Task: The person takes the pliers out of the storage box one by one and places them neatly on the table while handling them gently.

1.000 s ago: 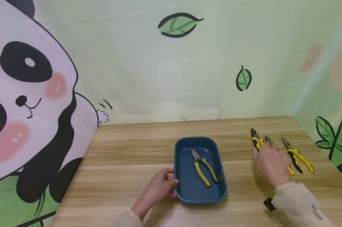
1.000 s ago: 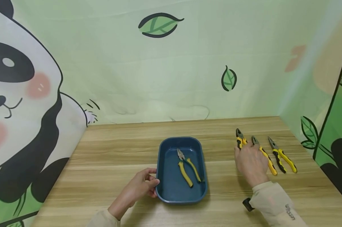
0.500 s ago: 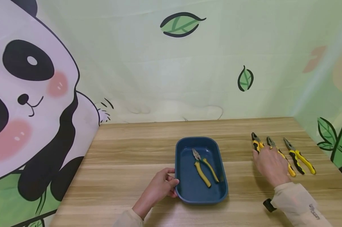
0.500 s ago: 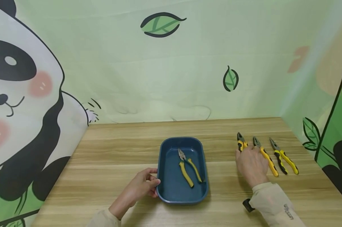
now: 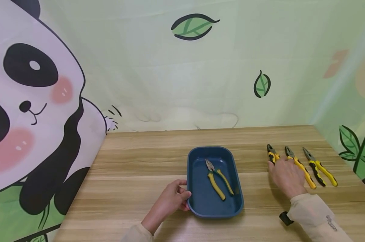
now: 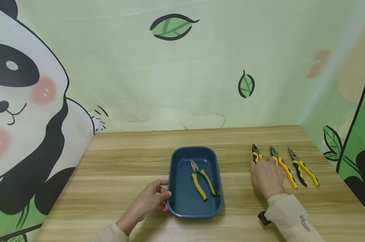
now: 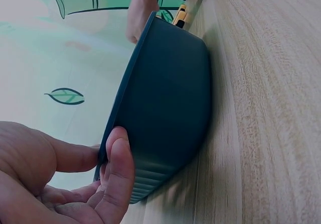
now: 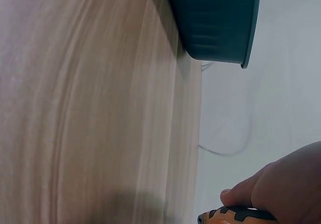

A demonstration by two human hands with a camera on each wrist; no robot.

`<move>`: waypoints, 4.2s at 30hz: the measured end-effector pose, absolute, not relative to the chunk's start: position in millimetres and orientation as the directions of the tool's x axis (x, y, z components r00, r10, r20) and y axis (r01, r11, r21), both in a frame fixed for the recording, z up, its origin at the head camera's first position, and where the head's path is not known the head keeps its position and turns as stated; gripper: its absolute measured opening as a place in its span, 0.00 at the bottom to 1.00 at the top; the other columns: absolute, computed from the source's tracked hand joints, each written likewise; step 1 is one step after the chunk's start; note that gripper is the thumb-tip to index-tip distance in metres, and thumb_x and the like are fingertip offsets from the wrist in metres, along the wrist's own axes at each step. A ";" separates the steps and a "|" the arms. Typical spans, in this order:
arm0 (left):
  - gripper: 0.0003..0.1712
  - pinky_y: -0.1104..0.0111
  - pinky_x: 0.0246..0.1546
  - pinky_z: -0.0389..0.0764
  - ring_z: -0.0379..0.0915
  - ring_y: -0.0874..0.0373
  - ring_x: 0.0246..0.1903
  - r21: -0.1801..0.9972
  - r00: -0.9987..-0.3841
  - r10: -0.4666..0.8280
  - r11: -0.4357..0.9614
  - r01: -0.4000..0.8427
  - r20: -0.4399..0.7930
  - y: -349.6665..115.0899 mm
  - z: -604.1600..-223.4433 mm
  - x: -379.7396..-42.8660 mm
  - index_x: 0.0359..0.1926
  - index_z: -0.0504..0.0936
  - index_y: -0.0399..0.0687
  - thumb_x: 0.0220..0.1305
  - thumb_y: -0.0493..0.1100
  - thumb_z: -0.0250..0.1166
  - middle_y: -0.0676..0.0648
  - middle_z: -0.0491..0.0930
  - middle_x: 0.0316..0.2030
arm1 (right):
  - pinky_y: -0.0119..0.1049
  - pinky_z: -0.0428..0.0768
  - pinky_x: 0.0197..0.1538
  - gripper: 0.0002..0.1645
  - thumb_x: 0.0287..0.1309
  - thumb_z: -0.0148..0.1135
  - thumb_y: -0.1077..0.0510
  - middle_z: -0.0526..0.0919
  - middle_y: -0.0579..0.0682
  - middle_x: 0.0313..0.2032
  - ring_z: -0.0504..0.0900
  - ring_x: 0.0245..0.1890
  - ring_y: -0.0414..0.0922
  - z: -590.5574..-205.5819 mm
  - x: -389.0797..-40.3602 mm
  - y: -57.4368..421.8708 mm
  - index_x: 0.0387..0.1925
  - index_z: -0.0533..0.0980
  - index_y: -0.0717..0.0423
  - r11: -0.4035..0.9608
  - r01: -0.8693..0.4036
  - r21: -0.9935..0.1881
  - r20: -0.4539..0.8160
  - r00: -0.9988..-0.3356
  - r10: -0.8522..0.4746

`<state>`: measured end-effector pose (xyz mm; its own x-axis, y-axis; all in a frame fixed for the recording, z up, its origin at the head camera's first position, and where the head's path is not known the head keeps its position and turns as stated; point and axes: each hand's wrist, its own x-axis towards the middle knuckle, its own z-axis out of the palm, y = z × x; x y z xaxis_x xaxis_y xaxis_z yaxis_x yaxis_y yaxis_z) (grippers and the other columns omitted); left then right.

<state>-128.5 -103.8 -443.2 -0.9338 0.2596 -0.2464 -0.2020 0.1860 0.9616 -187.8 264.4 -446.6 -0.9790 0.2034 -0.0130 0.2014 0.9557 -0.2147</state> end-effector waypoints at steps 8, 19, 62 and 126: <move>0.24 0.65 0.18 0.81 0.74 0.57 0.16 0.962 -0.935 0.258 0.185 -0.201 -0.245 -103.4 -443.1 -128.4 0.58 0.64 0.26 0.62 0.29 0.58 0.38 0.73 0.29 | 0.44 0.67 0.14 0.35 0.66 0.45 0.45 0.67 0.68 0.26 0.70 0.18 0.55 -449.6 -190.1 265.6 0.45 0.62 0.80 0.952 0.217 -0.218 -0.028 -0.976 0.216; 0.24 0.65 0.18 0.81 0.74 0.57 0.16 0.960 -0.935 0.253 0.192 -0.203 -0.248 -103.4 -443.0 -127.9 0.58 0.64 0.27 0.62 0.29 0.58 0.40 0.73 0.28 | 0.43 0.66 0.15 0.32 0.66 0.45 0.44 0.67 0.65 0.23 0.70 0.18 0.54 -453.3 -193.3 267.9 0.40 0.64 0.77 0.949 0.219 -0.229 -0.042 -0.976 0.215; 0.24 0.64 0.19 0.81 0.75 0.56 0.17 0.957 -0.934 0.259 0.219 -0.189 -0.244 -105.1 -440.9 -126.2 0.58 0.64 0.27 0.63 0.31 0.58 0.34 0.74 0.32 | 0.48 0.72 0.19 0.35 0.63 0.54 0.48 0.67 0.77 0.34 0.74 0.25 0.62 -456.0 -199.6 269.5 0.46 0.64 0.83 0.952 0.169 -0.255 -0.033 -0.986 0.166; 0.24 0.65 0.18 0.80 0.75 0.57 0.17 0.958 -0.934 0.259 0.215 -0.190 -0.244 -103.7 -441.8 -127.4 0.58 0.64 0.27 0.63 0.31 0.57 0.35 0.74 0.31 | 0.46 0.68 0.18 0.31 0.59 0.58 0.43 0.67 0.65 0.24 0.70 0.18 0.55 -467.3 -196.5 266.9 0.31 0.70 0.73 0.963 0.192 -0.187 -0.030 -0.981 0.190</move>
<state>-127.4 -103.7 -441.8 -0.9344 0.2595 -0.2439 -0.1904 0.2149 0.9579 -196.5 266.9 -467.3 -0.9813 0.1901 -0.0304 0.1924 0.9634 -0.1868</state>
